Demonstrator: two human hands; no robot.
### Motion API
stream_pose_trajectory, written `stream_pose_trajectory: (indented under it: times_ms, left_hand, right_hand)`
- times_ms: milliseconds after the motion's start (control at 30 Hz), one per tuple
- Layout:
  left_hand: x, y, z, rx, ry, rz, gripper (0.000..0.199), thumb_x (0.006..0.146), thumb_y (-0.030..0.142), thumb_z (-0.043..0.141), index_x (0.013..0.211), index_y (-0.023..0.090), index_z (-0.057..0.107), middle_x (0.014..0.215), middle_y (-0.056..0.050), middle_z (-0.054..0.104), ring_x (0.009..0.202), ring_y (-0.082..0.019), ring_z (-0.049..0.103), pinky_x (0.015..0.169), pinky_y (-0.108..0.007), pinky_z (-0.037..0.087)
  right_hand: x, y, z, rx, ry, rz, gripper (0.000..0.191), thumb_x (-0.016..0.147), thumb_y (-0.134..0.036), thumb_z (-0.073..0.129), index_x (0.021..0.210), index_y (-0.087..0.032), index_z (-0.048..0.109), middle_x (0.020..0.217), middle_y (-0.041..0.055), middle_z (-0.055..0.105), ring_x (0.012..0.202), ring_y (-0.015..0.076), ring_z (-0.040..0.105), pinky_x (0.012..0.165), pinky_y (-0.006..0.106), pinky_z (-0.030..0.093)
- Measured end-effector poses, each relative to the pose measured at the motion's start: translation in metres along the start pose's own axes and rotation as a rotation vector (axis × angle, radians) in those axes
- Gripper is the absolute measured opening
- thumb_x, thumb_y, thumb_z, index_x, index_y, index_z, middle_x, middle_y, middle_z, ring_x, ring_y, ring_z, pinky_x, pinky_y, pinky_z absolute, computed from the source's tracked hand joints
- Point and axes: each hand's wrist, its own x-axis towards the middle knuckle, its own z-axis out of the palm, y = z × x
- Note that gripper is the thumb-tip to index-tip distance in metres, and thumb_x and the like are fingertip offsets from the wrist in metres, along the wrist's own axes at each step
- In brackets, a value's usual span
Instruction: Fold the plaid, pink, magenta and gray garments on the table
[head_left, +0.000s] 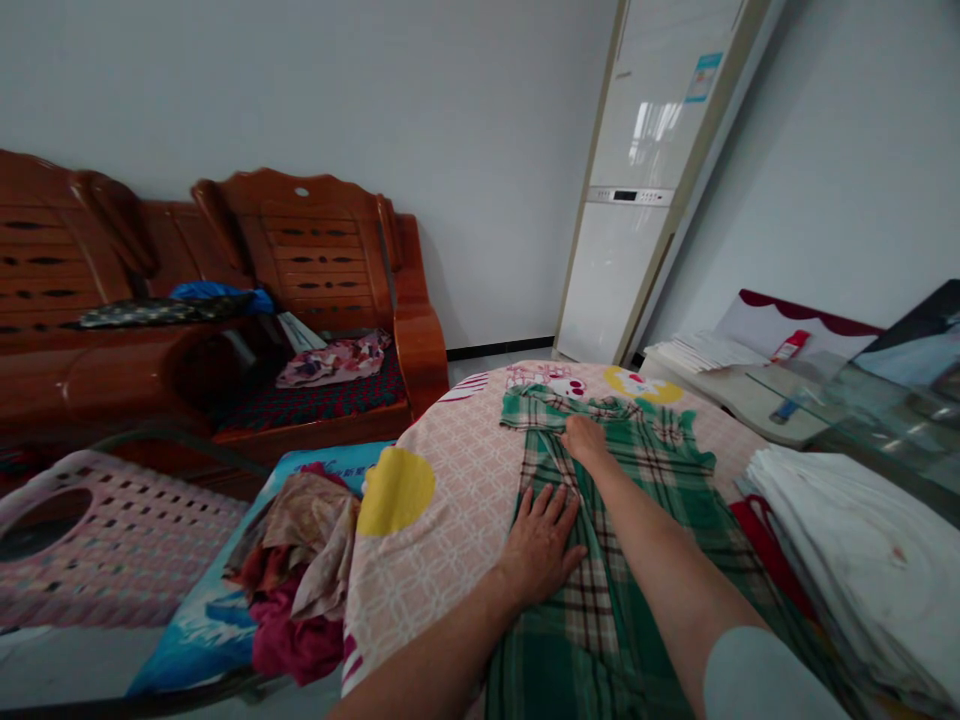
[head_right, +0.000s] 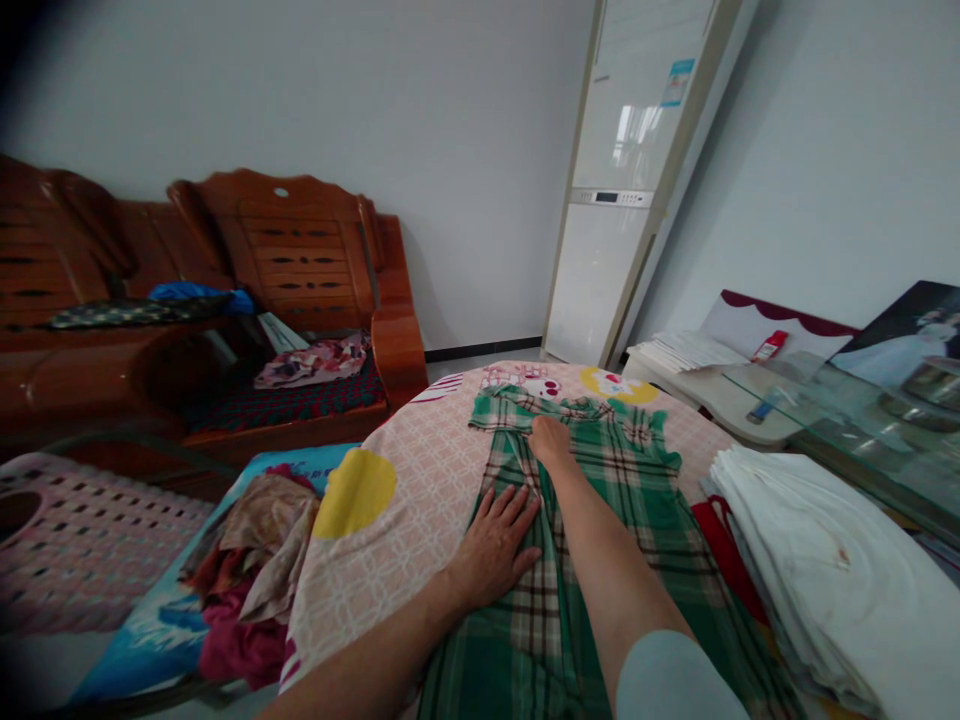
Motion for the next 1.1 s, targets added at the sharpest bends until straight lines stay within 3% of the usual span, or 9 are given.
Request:
stream_pose_trajectory:
  times_ms: [233,567,700,800,900,1100]
  left_hand:
    - [0.0,0.0,0.0,-0.019,0.001,0.0,0.069,0.093,0.056,0.04,0.152,0.024,0.025,0.158,-0.007,0.028,0.145,-0.031,0.023,0.118,-0.055,0.016]
    - [0.0,-0.001,0.0,0.023,-0.018,0.035,0.061,0.094,0.053,0.043,0.15,0.039,0.026,0.158,0.0,0.028,0.144,-0.034,0.022,0.114,-0.062,0.018]
    - [0.0,-0.002,-0.002,0.029,-0.05,0.08,0.059,0.094,0.053,0.041,0.15,0.041,0.026,0.158,0.001,0.027,0.144,-0.037,0.019,0.113,-0.066,0.017]
    - [0.0,-0.003,-0.004,0.01,-0.081,0.133,0.058,0.095,0.054,0.039,0.15,0.042,0.024,0.159,0.001,0.025,0.145,-0.037,0.018,0.112,-0.069,0.014]
    - [0.0,-0.005,-0.006,0.003,-0.105,0.173,0.059,0.095,0.055,0.038,0.151,0.042,0.023,0.159,0.001,0.025,0.145,-0.037,0.018,0.112,-0.07,0.013]
    - [0.001,-0.007,-0.007,0.028,-0.104,0.196,0.061,0.095,0.055,0.039,0.151,0.042,0.02,0.16,0.0,0.024,0.146,-0.036,0.018,0.112,-0.068,0.014]
  right_hand:
    - [0.005,0.027,-0.011,0.105,0.033,0.121,0.024,0.081,-0.024,0.053,0.085,-0.017,0.075,0.078,0.0067,0.074,0.078,0.0171,0.069,0.066,0.021,0.049]
    - [0.003,0.061,-0.017,0.12,0.083,0.251,0.013,0.074,-0.025,0.064,0.078,-0.016,0.073,0.09,0.0114,0.073,0.09,0.0238,0.068,0.075,0.029,0.05]
    - [-0.01,0.055,-0.013,0.194,0.126,0.217,0.018,0.077,-0.014,0.055,0.082,-0.014,0.072,0.094,0.013,0.073,0.097,0.0247,0.067,0.083,0.031,0.049]
    - [-0.023,0.046,-0.007,0.306,0.129,0.129,0.022,0.08,-0.016,0.053,0.088,-0.016,0.073,0.095,0.0087,0.073,0.097,0.0216,0.067,0.084,0.028,0.049]
    - [-0.035,0.046,-0.003,0.439,0.084,0.077,0.025,0.078,-0.018,0.054,0.095,-0.017,0.073,0.086,0.0039,0.074,0.082,0.0172,0.069,0.074,0.025,0.052]
    - [-0.074,0.061,-0.008,0.635,0.098,0.118,0.035,0.08,-0.023,0.047,0.105,-0.011,0.069,0.088,0.0096,0.074,0.074,0.0184,0.07,0.061,0.026,0.055]
